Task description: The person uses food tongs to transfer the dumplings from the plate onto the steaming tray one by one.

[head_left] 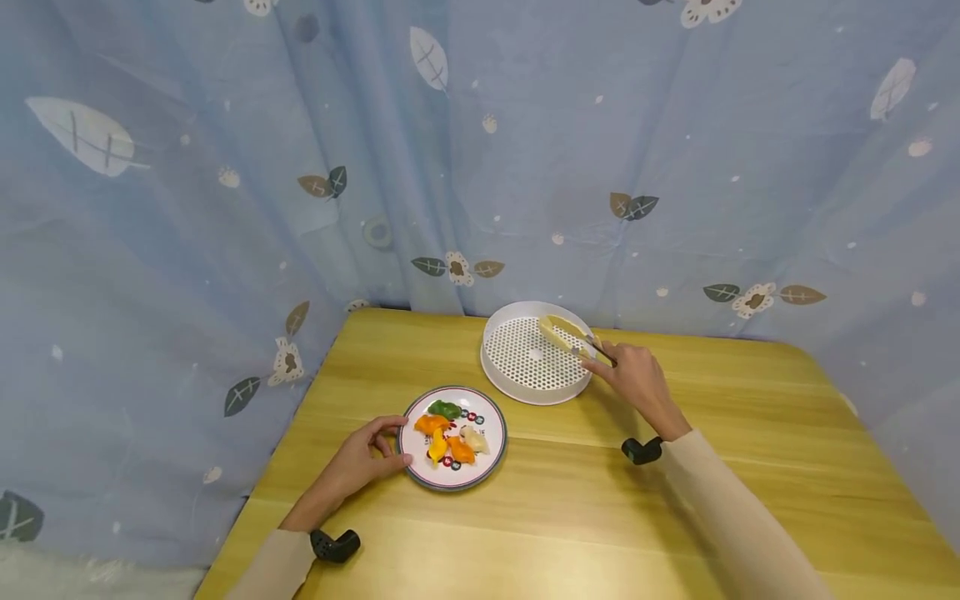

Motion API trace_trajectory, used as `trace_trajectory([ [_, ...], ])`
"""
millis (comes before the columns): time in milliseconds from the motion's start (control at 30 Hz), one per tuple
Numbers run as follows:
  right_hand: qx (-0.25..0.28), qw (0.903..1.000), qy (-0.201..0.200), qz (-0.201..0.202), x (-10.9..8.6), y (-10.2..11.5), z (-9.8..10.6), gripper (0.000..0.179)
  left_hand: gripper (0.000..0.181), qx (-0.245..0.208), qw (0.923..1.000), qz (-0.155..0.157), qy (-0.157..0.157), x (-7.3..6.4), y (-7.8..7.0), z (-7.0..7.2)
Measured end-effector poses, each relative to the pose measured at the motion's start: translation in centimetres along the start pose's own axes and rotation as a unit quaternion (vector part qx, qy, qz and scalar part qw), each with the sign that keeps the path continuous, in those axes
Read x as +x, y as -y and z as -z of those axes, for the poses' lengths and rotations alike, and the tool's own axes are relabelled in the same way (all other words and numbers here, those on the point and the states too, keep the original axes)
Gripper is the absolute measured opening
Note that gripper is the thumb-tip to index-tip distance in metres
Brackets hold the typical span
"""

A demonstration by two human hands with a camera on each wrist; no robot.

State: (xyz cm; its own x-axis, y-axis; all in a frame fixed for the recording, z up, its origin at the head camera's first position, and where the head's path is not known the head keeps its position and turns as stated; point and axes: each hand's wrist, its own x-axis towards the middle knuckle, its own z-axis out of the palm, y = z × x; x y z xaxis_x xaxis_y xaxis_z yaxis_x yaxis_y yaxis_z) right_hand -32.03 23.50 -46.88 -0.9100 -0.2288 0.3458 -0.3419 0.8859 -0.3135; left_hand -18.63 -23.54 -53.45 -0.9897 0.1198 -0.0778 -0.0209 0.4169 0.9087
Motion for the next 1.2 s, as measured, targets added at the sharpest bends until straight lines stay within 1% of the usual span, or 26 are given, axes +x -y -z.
trace_trajectory([
  [133, -0.005, 0.9999, 0.009, -0.007, 0.5, -0.4, 0.2, 0.056, 0.061, 0.004, 1.0000, 0.000, 0.000, 0.1, 0.0, 0.1],
  [300, -0.009, 0.9998, 0.017, -0.008, 0.8, -1.0, 0.3, 0.046, 0.062, 0.006, 1.0000, -0.001, 0.001, 0.1, -0.1, 0.1],
  [433, -0.019, 0.9992, 0.032, -0.014, 1.0, -1.3, 0.1, 0.047, 0.062, 0.008, 1.0000, 0.003, 0.000, 0.1, -0.1, 0.0],
  [567, -0.027, 0.9983, 0.046, -0.021, 1.5, -1.1, -0.1, 0.049, 0.061, 0.007, 1.0000, 0.005, -0.003, 0.1, -0.2, 0.0],
  [667, -0.030, 0.9977, 0.052, -0.033, 1.8, -1.0, -0.3, 0.055, 0.061, 0.008, 0.9999, 0.010, -0.005, 0.1, -0.3, 0.0],
  [800, -0.029, 0.9963, 0.062, -0.052, 2.0, -0.9, -0.6, 0.049, 0.061, 0.012, 0.9998, 0.009, -0.010, 0.1, -0.3, -0.1],
  [933, -0.031, 0.9959, 0.067, -0.051, 2.2, -0.7, -0.8, 0.044, 0.060, 0.014, 0.9998, 0.005, -0.009, 0.1, -0.3, -0.2],
  [1200, -0.032, 0.9962, 0.069, -0.044, 2.7, 0.0, -0.8, 0.046, 0.060, 0.011, 0.9999, 0.001, -0.009, 0.1, -0.1, -0.1],
])
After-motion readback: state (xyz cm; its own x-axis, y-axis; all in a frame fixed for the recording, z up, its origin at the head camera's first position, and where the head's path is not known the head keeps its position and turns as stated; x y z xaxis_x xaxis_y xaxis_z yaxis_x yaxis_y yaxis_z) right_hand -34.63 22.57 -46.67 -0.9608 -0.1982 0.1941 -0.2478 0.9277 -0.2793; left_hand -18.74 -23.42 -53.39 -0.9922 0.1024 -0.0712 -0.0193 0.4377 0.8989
